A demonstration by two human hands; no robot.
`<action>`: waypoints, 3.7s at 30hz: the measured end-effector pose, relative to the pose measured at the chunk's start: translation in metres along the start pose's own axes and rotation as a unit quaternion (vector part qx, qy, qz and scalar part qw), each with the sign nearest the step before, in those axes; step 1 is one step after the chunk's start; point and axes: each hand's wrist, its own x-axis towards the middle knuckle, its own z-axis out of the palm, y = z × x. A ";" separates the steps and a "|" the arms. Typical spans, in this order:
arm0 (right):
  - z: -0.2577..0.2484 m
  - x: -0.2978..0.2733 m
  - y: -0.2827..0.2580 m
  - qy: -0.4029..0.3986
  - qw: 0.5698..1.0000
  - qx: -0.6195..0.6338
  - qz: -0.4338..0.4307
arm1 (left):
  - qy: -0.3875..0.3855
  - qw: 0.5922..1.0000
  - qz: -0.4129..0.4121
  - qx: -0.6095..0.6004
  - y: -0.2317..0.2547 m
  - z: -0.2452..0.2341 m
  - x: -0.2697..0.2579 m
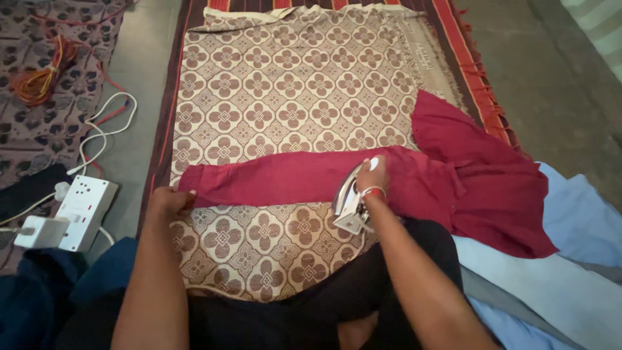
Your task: The person irons a red shirt on a patterned mat laid on the floor. They first smooth and iron the sleeve, then move to the main body of the shirt, using a white electric iron to remove wrinkles.
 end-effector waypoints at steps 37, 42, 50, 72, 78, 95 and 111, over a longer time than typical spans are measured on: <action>0.047 -0.120 -0.003 -0.146 0.958 0.239 -0.057 | 0.293 0.923 0.240 0.062 0.030 -0.004 -0.024; 0.043 -0.160 -0.030 -0.122 0.973 0.130 -0.146 | 0.342 0.900 0.269 0.001 0.020 -0.010 -0.008; 0.043 -0.153 -0.020 -0.111 0.978 0.129 -0.120 | 0.354 0.894 0.269 -0.055 0.031 -0.008 -0.018; 0.010 -0.094 0.028 -0.057 0.959 0.276 0.013 | 0.332 0.909 0.252 -0.001 0.009 -0.008 -0.003; 0.016 -0.109 0.022 -0.112 0.959 0.257 -0.035 | 0.257 0.951 0.168 -0.029 -0.004 -0.007 -0.001; 0.028 -0.194 -0.020 -0.380 0.907 0.145 -0.108 | 0.246 0.954 0.156 0.071 0.065 0.001 -0.088; 0.023 0.144 0.060 -0.110 0.898 -0.120 -0.410 | 0.059 0.803 0.355 0.475 0.137 0.058 -0.061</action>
